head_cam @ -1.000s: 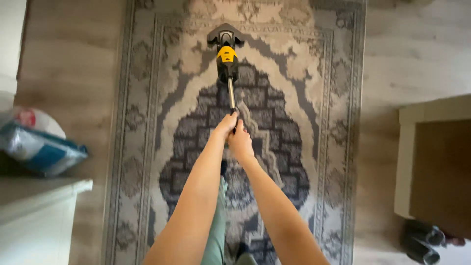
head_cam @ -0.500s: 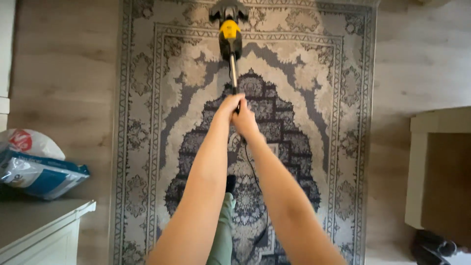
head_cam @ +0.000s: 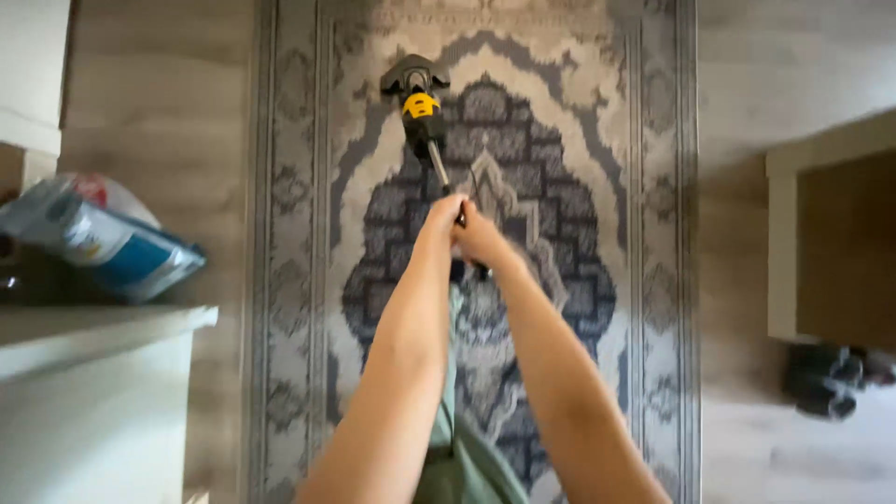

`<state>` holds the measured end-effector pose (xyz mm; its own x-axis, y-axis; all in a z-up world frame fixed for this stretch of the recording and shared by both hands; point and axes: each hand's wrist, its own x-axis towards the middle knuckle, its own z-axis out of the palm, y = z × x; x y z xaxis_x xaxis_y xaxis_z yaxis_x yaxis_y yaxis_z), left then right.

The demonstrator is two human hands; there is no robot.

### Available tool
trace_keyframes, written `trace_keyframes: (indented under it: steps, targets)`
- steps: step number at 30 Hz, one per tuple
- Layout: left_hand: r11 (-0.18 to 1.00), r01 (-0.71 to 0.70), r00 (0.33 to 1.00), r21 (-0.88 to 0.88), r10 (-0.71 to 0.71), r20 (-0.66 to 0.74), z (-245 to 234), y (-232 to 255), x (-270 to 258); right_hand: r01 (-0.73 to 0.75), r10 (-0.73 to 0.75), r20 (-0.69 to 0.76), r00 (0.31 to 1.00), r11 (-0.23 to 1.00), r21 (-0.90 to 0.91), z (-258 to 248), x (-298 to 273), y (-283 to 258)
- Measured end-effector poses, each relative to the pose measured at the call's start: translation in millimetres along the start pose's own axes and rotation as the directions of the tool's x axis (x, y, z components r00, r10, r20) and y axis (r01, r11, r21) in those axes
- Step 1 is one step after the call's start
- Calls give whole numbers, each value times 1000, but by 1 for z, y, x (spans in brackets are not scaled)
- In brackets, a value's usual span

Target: Vacuuming the floor and rug, and then rolling/adjusting the rug to vacuum underneath.

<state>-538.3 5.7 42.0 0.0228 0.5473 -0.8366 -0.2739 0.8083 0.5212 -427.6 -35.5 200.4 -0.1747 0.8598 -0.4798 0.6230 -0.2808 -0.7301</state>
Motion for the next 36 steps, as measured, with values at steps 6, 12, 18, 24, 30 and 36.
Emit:
trace_keyframes:
  steps: [6,12,18,24,30,36]
  targets:
    - [987,1,995,-164,16,99,-41,-49,-91,66,-52,74,996,977,-203,-23,-113,-62]
    - [945,25,982,-327,38,187,-63,-62,-139,-239,260,241,935,964,-113,3,-176,-103]
    - [897,53,960,-439,76,271,-67,-36,-151,-62,54,-30,998,874,-482,-37,-295,-214]
    - [952,-59,998,-300,62,-2,-40,16,-130,-57,12,-97,995,878,-476,-95,-326,-246]
    - [994,-45,995,-98,53,84,-26,80,-114,-85,29,-131,991,891,-447,-108,-313,-243]
    - [993,-102,987,-67,110,117,-44,102,-94,-86,49,-98,994,900,-426,-105,-300,-226]
